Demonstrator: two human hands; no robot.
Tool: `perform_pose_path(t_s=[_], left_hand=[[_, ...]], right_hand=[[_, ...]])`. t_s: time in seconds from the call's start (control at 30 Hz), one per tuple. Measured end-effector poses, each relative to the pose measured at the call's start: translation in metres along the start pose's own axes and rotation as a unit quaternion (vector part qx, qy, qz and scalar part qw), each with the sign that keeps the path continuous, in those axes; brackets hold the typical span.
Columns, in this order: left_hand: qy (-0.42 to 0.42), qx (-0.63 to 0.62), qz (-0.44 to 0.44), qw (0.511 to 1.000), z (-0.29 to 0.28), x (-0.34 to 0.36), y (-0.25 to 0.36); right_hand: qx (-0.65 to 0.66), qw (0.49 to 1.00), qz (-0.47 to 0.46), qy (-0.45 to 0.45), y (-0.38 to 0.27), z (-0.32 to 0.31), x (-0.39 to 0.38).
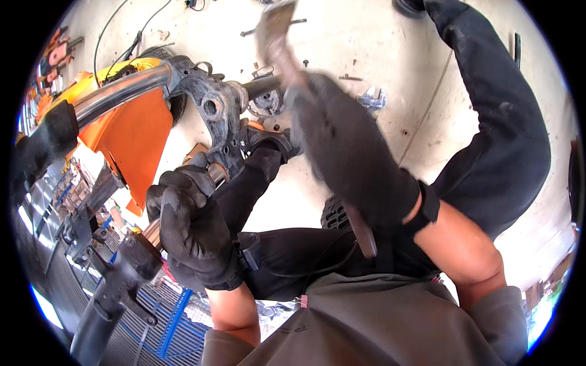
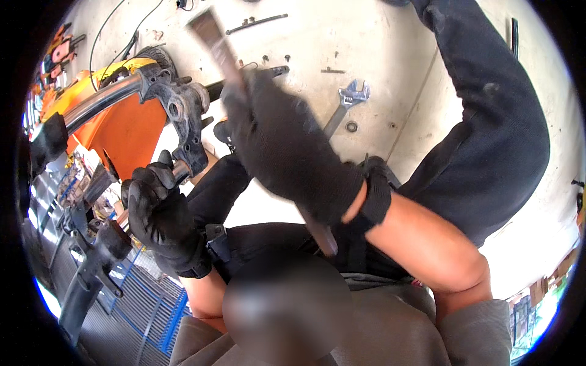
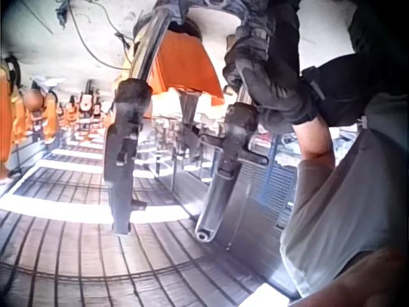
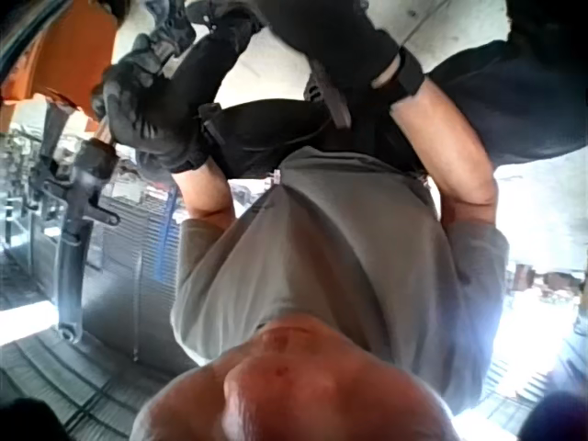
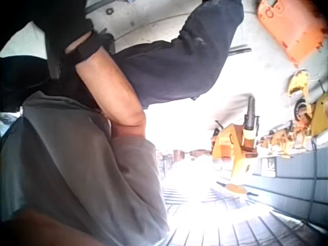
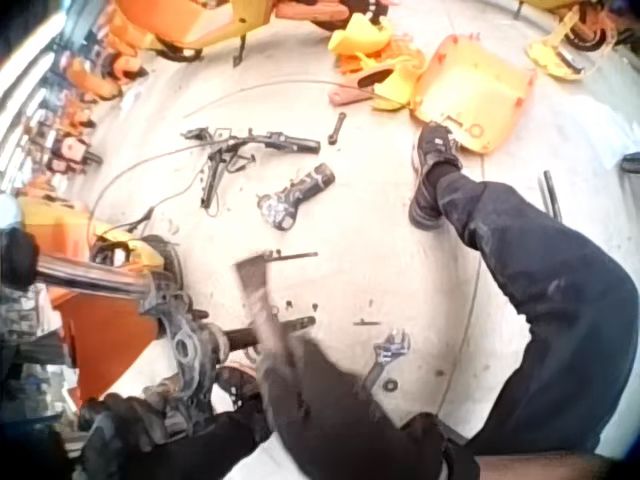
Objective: The person, wearing gloves, uses a hammer to strike the triple tree of a motorcycle fork assembly to remove or seat the fork tubes, repeatedly tapping around the clamp area while holding the assembly by the tubes on the floor.
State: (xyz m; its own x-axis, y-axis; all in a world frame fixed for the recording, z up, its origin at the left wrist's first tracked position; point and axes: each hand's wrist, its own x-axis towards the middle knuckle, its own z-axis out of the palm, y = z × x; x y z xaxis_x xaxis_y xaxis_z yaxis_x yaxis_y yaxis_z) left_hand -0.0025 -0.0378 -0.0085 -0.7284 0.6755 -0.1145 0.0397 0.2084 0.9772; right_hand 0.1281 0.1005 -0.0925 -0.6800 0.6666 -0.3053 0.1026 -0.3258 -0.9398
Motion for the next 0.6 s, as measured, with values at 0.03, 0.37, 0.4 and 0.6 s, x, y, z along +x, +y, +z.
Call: perform_pose_path(t_s=[0.03, 0.37, 0.4, 0.6], left_hand=[[0.016, -0.002, 0.000, 1.000, -0.002, -0.003, 0.000], [0.073, -0.018, -0.018, 0.997, -0.009, 0.005, -0.002], [-0.043, -0.069, -0.009, 0.997, -0.030, 0.013, -0.007], [0.088, -0.061, -0.067, 0.992, -0.039, 0.016, 0.001]], right_hand=[[0.013, 0.997, 0.070, 0.034, -0.002, -0.002, 0.011], [-0.304, 0.903, 0.168, 0.254, 0.198, -0.034, 0.055], [-0.327, 0.891, 0.169, 0.267, 0.216, -0.038, 0.055], [-0.380, 0.875, 0.126, 0.273, 0.231, -0.026, 0.067]])
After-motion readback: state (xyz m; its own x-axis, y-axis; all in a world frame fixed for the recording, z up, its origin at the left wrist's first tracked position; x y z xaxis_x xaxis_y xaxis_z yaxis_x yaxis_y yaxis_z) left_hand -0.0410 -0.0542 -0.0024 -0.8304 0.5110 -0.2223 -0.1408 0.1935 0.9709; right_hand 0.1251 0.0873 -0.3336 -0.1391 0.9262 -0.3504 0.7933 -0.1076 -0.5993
